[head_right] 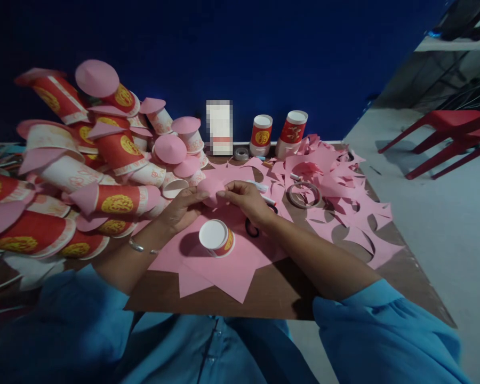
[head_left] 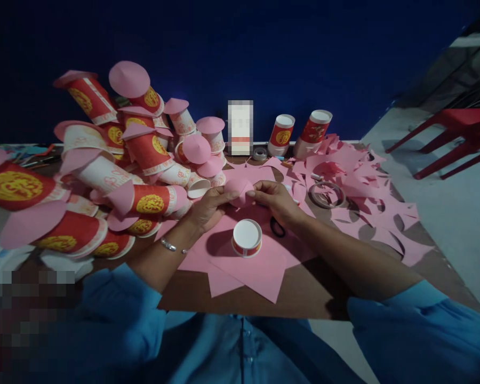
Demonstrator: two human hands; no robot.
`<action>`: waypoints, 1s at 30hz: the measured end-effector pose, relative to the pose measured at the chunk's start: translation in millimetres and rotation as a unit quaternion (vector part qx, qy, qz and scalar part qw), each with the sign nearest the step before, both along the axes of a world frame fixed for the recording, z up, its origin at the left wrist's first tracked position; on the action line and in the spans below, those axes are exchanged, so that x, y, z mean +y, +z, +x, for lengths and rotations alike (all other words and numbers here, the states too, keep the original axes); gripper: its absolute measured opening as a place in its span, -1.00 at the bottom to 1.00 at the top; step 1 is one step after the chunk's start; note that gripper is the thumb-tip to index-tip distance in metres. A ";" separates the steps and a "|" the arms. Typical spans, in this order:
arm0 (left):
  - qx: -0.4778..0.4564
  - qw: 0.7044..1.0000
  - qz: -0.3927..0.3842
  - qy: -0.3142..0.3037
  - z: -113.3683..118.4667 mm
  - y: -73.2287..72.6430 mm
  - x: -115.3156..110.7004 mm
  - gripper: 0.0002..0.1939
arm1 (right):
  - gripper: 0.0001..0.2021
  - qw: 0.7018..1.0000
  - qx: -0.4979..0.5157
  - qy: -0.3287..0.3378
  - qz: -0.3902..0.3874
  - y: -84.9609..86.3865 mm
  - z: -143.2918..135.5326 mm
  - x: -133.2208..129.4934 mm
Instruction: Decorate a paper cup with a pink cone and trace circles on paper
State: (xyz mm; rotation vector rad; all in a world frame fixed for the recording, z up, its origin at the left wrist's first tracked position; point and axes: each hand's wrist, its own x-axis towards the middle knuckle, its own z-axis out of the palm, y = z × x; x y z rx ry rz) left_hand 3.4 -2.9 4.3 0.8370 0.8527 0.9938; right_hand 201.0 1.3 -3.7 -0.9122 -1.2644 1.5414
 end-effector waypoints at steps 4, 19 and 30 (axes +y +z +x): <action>0.009 1.000 -0.020 -0.012 -0.7 3.7 -2.1 -0.54 | -0.52 1.000 0.022 -0.002 -0.021 0.7 0.6 0.3; 0.052 0.998 -0.016 -0.037 -2.2 0.2 -4.0 -0.53 | -0.47 0.999 0.014 0.027 -0.032 -0.8 -1.6 -1.7; 0.050 0.998 -0.004 -0.044 -2.7 3.0 -4.1 -0.50 | -0.49 0.999 0.027 0.025 -0.035 1.0 -3.4 -5.7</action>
